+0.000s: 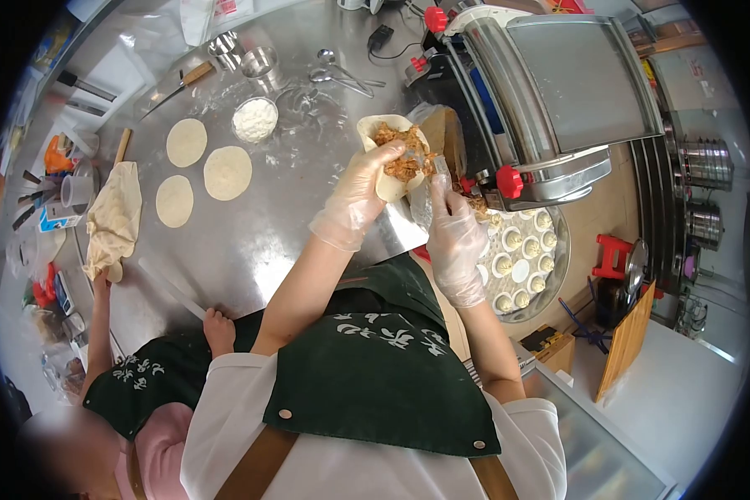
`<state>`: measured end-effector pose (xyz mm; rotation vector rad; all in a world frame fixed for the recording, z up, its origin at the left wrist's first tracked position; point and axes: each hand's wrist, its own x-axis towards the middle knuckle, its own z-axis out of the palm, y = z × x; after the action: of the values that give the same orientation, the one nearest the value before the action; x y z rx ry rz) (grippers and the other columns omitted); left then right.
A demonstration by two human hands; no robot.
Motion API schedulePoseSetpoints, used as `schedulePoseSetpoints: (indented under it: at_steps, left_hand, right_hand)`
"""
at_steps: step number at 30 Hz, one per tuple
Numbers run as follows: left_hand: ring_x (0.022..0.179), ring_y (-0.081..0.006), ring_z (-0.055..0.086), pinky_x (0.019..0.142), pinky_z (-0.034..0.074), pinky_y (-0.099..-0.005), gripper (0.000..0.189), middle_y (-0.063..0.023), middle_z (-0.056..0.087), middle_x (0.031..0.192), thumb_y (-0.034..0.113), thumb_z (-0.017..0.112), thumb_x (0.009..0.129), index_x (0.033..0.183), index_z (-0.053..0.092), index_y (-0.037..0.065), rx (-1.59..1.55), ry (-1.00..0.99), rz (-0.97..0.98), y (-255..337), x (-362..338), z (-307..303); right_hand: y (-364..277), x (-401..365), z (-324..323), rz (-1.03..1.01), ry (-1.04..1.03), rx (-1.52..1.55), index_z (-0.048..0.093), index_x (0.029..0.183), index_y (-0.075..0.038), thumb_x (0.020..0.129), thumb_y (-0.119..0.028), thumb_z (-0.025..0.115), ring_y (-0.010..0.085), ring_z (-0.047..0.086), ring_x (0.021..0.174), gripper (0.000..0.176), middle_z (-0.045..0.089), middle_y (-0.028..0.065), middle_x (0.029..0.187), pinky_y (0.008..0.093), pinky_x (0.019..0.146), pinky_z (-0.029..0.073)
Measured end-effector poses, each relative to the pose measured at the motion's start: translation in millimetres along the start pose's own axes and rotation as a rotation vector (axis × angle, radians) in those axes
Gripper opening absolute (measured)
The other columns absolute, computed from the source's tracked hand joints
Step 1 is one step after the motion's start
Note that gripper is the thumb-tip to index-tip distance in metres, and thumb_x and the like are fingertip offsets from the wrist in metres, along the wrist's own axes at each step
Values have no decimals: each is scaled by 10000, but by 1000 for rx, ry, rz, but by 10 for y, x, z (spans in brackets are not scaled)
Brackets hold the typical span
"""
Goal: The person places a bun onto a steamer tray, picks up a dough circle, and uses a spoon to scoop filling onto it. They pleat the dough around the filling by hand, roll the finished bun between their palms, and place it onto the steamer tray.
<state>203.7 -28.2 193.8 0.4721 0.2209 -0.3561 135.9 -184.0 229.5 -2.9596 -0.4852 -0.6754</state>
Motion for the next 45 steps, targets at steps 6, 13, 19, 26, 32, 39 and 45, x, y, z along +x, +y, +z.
schedulePoseSetpoints:
  at_steps: [6, 13, 19, 26, 32, 39, 45]
  left_hand:
    - [1101, -240, 639, 962, 549, -446, 365, -125, 615, 1218, 125, 592, 963, 1303, 495, 34, -116, 66, -18, 24, 9, 54]
    - [1110, -221, 628, 974, 539, -413, 355, -107, 618, 1182, 81, 588, 955, 1293, 490, 38, -118, 81, -9, 66, -49, 117]
    - [1168, -231, 604, 1005, 511, -393, 444, -109, 593, 1247, 111, 585, 924, 1345, 460, 47, 75, 165, 22, 82, -51, 123]
    - [1168, -246, 601, 1002, 513, -424, 457, -118, 595, 1245, 99, 595, 900, 1335, 466, 51, -79, 223, -64, 26, 6, 38]
    - [1096, -251, 627, 957, 527, -423, 442, -126, 604, 1184, 67, 620, 866, 1287, 492, 25, -95, 168, -39, 85, -46, 68]
    - [1140, -232, 605, 988, 510, -415, 483, -105, 597, 1228, 90, 633, 858, 1315, 483, 53, 63, 238, -9, -33, 95, -54]
    - [1117, -232, 615, 980, 521, -407, 454, -108, 606, 1205, 100, 617, 883, 1312, 481, 43, -58, 134, -46, 88, -25, 51]
  right_hand:
    - [110, -73, 6, 1, 70, 201, 664, 1258, -95, 789, 39, 664, 219, 663, 726, 489, 646, 51, 931, 331, 586, 545]
    - [37, -4, -22, 390, -56, 764, 634, 1283, -10, 899, 72, 602, 191, 598, 737, 394, 600, 102, 880, 241, 690, 487]
    - [-66, 62, -161, 374, -123, 748, 623, 1297, -10, 916, 73, 596, 143, 559, 755, 390, 592, 82, 876, 207, 712, 458]
    - [-70, 84, -123, 338, -171, 742, 620, 1306, -36, 916, 71, 575, 171, 590, 743, 407, 613, 100, 875, 230, 720, 478]
    - [-45, 127, -29, 448, -190, 843, 625, 1295, -33, 927, 46, 573, 201, 619, 772, 381, 629, 117, 889, 265, 743, 493]
    - [-129, 206, -113, 352, -232, 708, 635, 1295, -28, 949, 53, 566, 77, 529, 817, 362, 566, -7, 893, 185, 753, 427]
    - [-105, 219, -3, 471, -163, 990, 628, 1311, -40, 941, 60, 548, 79, 519, 764, 392, 561, -15, 888, 192, 696, 430]
